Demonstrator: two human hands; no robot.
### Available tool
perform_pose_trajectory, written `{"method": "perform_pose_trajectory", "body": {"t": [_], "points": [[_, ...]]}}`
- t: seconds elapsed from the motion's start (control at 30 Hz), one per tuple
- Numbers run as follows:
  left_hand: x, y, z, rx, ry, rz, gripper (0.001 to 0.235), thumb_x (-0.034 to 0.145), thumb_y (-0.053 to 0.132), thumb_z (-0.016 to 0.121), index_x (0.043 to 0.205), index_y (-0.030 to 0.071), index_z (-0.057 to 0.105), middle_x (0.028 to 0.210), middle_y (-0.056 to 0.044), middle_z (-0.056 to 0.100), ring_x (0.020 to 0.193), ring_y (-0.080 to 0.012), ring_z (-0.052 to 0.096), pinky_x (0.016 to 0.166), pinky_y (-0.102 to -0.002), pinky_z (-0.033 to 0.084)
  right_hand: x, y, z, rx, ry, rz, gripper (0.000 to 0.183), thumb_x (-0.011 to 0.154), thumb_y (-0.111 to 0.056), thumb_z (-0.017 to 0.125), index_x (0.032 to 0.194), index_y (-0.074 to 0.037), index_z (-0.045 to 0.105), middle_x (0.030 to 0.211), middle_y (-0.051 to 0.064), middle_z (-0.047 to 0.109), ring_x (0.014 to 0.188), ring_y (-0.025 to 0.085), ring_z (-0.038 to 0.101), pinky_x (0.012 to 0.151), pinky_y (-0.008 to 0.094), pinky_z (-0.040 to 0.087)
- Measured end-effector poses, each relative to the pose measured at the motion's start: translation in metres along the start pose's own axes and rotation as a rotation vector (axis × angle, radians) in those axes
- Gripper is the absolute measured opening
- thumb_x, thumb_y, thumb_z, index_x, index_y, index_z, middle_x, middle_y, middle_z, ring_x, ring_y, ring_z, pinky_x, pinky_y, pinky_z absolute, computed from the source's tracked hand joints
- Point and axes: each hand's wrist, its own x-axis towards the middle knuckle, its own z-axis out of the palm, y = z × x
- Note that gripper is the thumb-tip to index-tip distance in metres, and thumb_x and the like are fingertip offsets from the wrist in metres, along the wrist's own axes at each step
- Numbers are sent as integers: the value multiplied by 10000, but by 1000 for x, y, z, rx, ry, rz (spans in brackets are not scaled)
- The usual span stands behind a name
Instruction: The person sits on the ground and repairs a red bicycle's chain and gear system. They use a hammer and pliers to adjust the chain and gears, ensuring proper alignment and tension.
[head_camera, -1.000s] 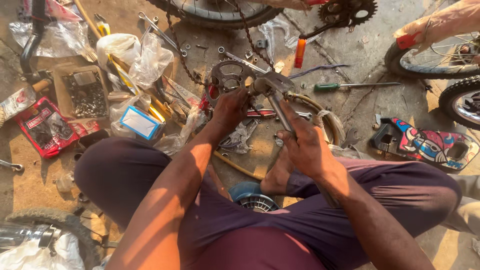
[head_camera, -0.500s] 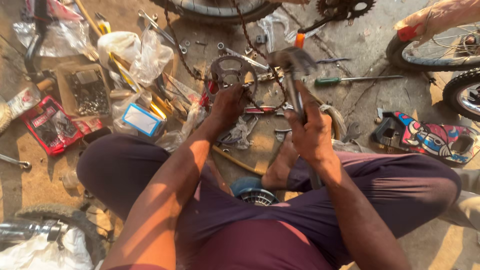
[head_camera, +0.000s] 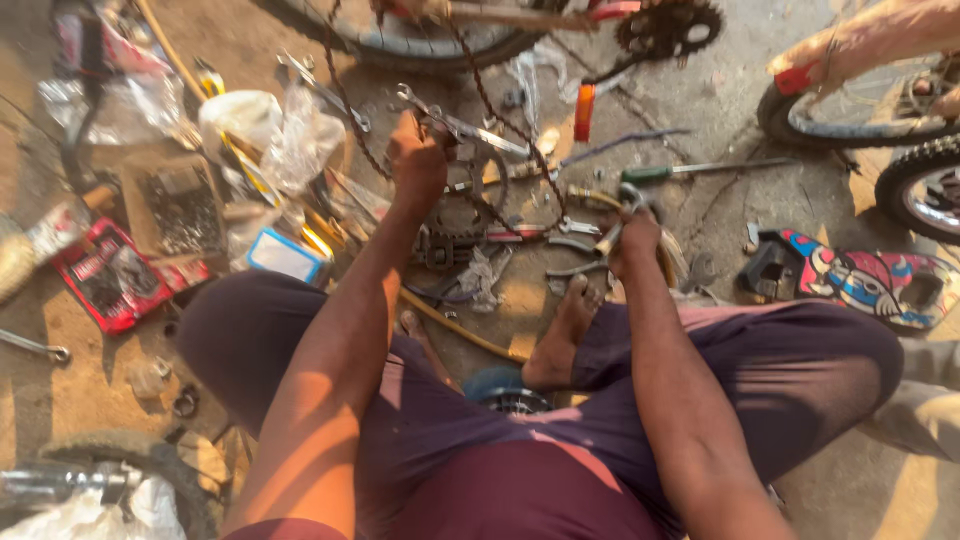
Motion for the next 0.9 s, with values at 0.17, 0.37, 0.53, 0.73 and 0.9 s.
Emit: {"method": "perform_pose_trajectory", "body": {"t": [0.17,0.37,0.53,0.73,0.9], "points": [[-29,11,0,754,-543,391,328,755,280,743,1067,177,749,1100,-162,669,1042,-345,638,1031,-652,333,-50,32,46,-1133,-63,-1076,381,828,-167,738,1158,-82,569,973,139,626,825,306,620,671,445,468],[-50,-1,-2,560,-449,646,331,738,329,757,988,112,740,1116,-165,665,1148,-372,609,949,-548,418,-109,30,99,-1217,-216,-1606,284,758,-220,759,1005,-112,669,1004,140,630,937,372,638,836,504,467],[-46,11,-6,458,-515,662,305,923,332,702,1033,50,666,1043,-204,686,1008,-386,664,877,-507,515,-102,19,114,-1246,-489,-1439,176,836,-114,726,1008,-121,690,883,102,664,833,343,657,770,494,469],[-52,76,-52,260,-547,665,215,896,284,710,928,73,687,853,-186,706,781,-403,683,673,-521,530,-115,-57,112,-1424,-678,-1306,155,912,-188,697,1045,-109,711,838,134,684,813,371,668,801,549,525],[-39,136,-90,317,-294,860,267,953,337,703,862,88,670,775,-138,687,669,-389,661,567,-515,501,-153,-168,139,-1309,-881,-1210,218,956,-254,681,1075,-72,706,959,148,719,872,375,689,739,466,543]]}}
